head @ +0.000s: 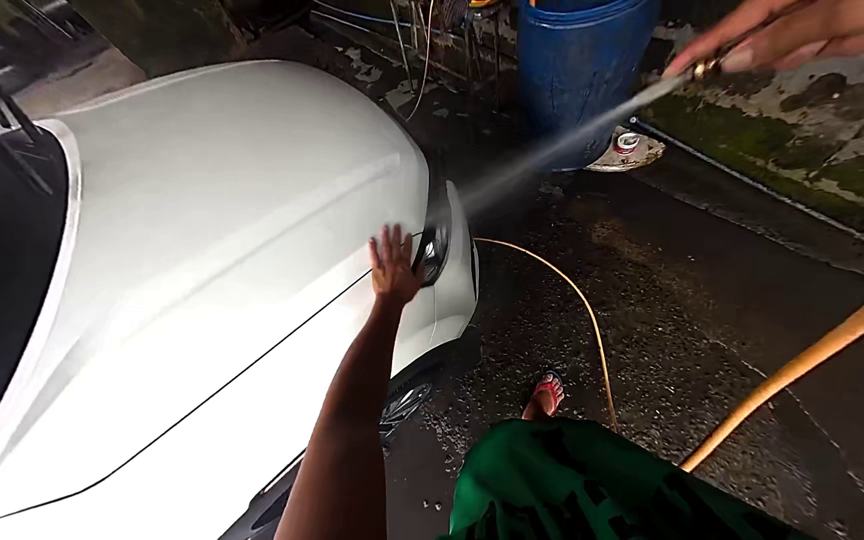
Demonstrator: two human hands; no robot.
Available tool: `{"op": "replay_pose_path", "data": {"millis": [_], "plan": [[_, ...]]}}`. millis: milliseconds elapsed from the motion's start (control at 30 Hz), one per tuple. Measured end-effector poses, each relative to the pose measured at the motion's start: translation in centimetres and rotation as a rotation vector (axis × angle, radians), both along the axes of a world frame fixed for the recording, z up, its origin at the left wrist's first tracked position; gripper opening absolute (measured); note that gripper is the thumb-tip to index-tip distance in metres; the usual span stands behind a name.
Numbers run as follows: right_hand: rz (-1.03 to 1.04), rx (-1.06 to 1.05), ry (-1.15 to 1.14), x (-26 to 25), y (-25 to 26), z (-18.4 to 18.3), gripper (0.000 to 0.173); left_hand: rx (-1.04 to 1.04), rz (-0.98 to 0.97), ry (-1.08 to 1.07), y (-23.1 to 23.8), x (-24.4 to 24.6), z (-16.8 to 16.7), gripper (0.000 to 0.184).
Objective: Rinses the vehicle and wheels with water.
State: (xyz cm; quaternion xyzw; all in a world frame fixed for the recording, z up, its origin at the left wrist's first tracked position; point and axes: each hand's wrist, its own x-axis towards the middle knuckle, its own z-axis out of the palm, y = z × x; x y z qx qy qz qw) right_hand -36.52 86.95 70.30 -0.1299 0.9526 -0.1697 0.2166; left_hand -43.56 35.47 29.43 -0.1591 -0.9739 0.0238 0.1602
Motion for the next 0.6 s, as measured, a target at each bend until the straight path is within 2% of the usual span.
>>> {"op": "replay_pose_path", "data": {"millis": [67,167,267,367,467,533,600], "plan": [[-0.038,0.025,-0.012,-2.2,-0.1,-1.8,0.039,-0.058,-0.048,-0.098,3.6,-1.3,-1.5,0.069],[-0.112,0.042,0.024,-6.8,4.4,-3.6,0.041,-0.077,0.019,-0.100,5.1,-3.0,-2.1,0.076],[-0.180,-0.003,0.049,-10.8,9.4,-3.0,0.039,-0.065,0.087,-0.042,4.3,-4.5,-1.5,0.074],[-0.022,-0.126,-0.001,-14.0,13.3,-1.0,0.038,0.014,0.283,0.048,3.1,-7.5,0.8,0.072],[-0.002,-0.122,0.132,-13.9,11.4,1.7,0.039,0.037,0.506,-0.011,2.2,-11.7,2.7,0.082],[-0.051,-0.103,0.249,-14.8,10.6,2.8,0.040,0.037,0.585,-0.089,2.5,-14.3,3.6,0.086],[-0.087,-0.081,0.319,-16.2,10.5,3.6,0.040,0.036,0.632,-0.078,2.7,-16.6,3.4,0.089]]}}
